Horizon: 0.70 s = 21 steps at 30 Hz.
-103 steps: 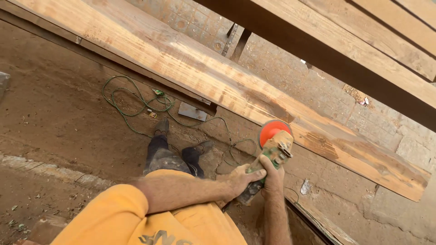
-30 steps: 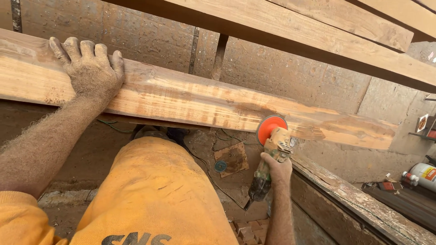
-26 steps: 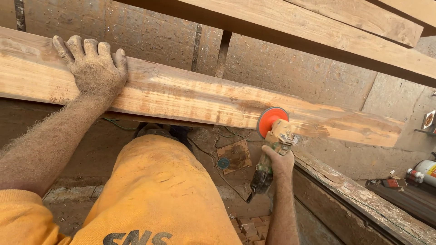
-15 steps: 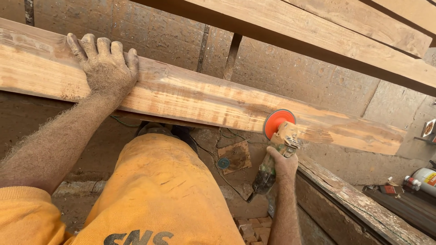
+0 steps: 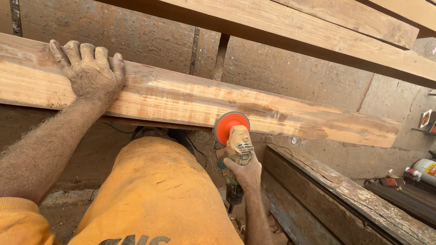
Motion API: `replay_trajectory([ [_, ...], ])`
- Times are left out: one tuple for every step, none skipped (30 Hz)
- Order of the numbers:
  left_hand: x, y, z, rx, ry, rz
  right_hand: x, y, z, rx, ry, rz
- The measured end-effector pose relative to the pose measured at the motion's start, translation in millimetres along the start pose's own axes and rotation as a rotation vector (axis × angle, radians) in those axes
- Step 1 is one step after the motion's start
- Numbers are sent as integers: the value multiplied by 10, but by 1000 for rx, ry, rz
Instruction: The person sands long wooden beams using a power angle grinder with a sanding disc attachment.
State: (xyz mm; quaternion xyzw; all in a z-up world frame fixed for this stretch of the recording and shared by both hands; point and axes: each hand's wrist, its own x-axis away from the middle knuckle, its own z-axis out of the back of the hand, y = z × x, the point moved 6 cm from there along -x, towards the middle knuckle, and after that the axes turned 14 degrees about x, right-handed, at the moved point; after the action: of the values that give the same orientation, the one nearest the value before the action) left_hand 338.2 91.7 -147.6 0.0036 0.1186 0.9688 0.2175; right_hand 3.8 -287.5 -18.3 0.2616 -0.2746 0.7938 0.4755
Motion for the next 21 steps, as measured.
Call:
replay_trajectory([
  [12,5,-11,0,-8,1,-116,151,103,3,-6,-5],
  [27,3,-16,9,-8,4,-222,381,211,-116,14,-144],
  [33,5,-24,18,-5,8,-326,604,321,-232,39,-280],
  [48,14,-30,20,-10,10,-452,760,491,-228,37,-284],
  [31,6,-14,12,3,10,-580,937,675,-274,97,-348],
  [16,2,8,4,16,11,-699,1116,859,-319,156,-413],
  [29,3,-8,8,14,6,-673,1132,924,-320,160,-419],
  [39,18,-8,-32,35,-21,-652,1134,997,-356,176,-401],
  [14,16,-2,-78,69,-38,-725,1077,1091,-392,191,-366],
  [0,-5,-44,-79,80,-32,-781,1114,1067,-393,194,-354],
  [47,-33,-72,-96,81,-42,-791,1175,1026,-276,200,-352],
  [95,-56,-109,-113,82,-53,-809,1240,984,-159,207,-349],
  [103,-57,-112,-114,71,-60,-755,1121,1021,-161,201,-361],
  [114,-63,-114,-87,62,-52,-712,990,1049,-269,190,-337],
  [105,-47,-130,-54,55,-46,-660,867,1101,-378,187,-314],
  [122,-30,-114,-49,48,-56,-617,873,1141,-381,190,-327],
  [81,-26,-91,-55,61,-52,-650,841,1198,-454,192,-361],
  [40,-30,-60,-60,75,-47,-674,801,1252,-528,193,-395],
  [43,-25,-48,-61,81,-40,-743,943,1181,-525,194,-385],
  [43,-20,-48,-68,78,-39,-814,1089,1126,-385,199,-393],
  [57,-29,-37,-79,70,-36,-891,1232,1052,-245,201,-399],
])
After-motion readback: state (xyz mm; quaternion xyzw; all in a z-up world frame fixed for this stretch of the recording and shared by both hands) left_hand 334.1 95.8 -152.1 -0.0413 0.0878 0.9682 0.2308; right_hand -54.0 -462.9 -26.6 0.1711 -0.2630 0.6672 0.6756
